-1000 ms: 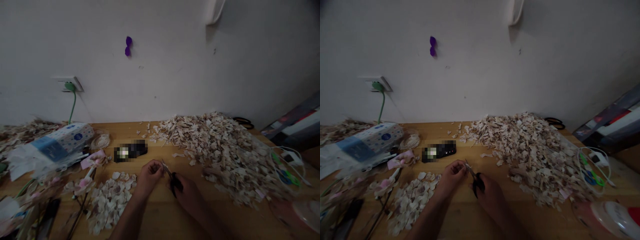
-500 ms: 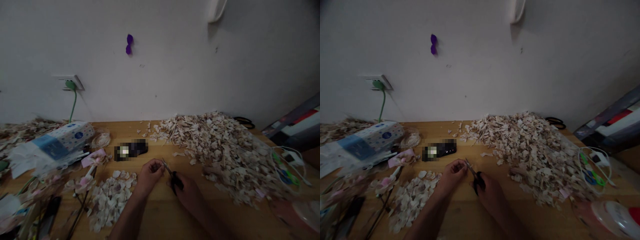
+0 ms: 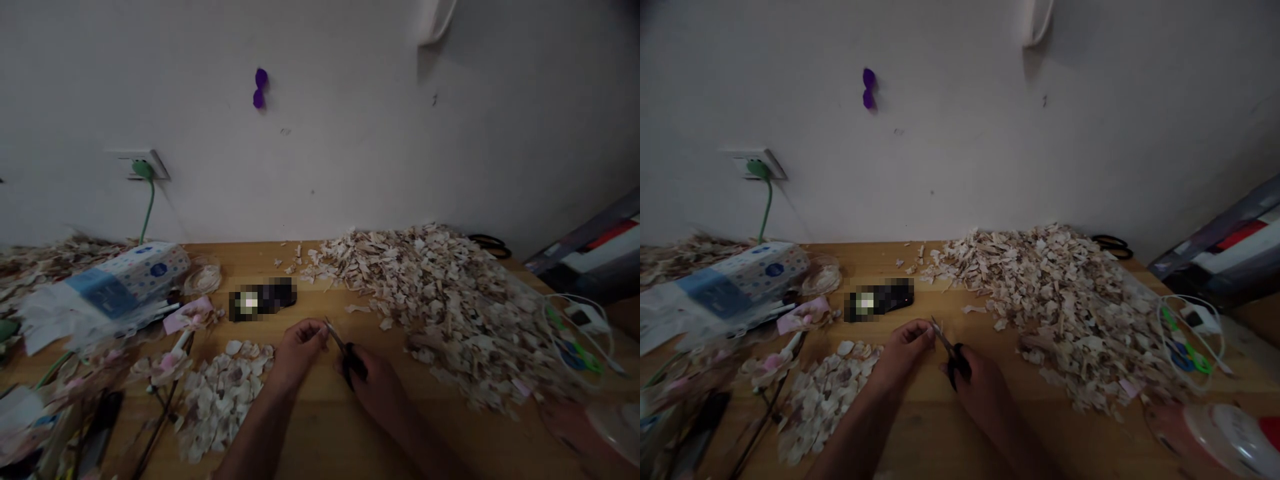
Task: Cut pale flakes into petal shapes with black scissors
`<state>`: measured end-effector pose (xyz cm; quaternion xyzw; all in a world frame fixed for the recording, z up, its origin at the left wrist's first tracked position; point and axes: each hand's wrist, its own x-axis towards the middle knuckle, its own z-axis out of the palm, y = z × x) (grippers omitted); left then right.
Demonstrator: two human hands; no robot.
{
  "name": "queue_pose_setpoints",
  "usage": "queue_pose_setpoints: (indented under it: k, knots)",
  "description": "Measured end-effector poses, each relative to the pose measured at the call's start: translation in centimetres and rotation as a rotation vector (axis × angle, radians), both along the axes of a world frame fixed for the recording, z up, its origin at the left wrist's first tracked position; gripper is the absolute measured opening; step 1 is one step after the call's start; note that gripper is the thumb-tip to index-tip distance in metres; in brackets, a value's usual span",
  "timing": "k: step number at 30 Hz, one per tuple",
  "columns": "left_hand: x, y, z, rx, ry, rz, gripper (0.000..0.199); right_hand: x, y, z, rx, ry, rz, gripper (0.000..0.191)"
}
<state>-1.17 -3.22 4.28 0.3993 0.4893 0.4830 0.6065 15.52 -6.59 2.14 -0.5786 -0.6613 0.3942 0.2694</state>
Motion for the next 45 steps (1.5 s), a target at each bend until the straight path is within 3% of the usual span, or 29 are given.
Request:
queue_pose_setpoints:
  k: [5,11,18,21,27,31,36,41,45]
  knots:
    - [-0.4,0.0,-0.6,0.026,0.052,-0.031,0.036,0.0,0.0,0.2,-0.007,-0.040,0.021,0.021]
    - [-0.6,0.1,0.0,0.030,0.040,-0.029,0.032,0.1,-0.1,0.1,0.007,-0.033,0.006,0.019]
    - [1.3,-0.7,-0.2,-0.135,-0.437,0.019,0.027,-0.1,-0.1,0.1,-0.002,0.027,-0.024,0.019]
    - [1.8,-0.9,-0.6,-0.131,-0.526,0.045,0.024,-0.1,-0.2,0.2,-0.001,0.024,-0.021,0.020]
    - [1.0,-0.4,-1.2,-0.044,-0.255,0.048,0.029,-0.1,-0.2,0.2,-0.003,-0.035,-0.007,0.020]
    - [0.2,-0.1,-0.5,0.025,-0.038,0.005,0.033,0.0,-0.1,0.1,0.003,-0.031,0.003,0.022]
    - [-0.5,-0.1,0.0,0.083,0.096,-0.067,0.033,0.1,-0.1,0.3,-0.022,-0.011,0.012,0.020]
    - [-0.6,-0.1,0.4,0.073,0.115,-0.056,0.031,0.1,-0.1,0.5,-0.035,0.001,0.019,0.019]
    - [0.3,-0.4,0.3,-0.049,-0.140,-0.012,0.031,0.1,-0.2,0.4,-0.015,0.009,-0.006,0.019]
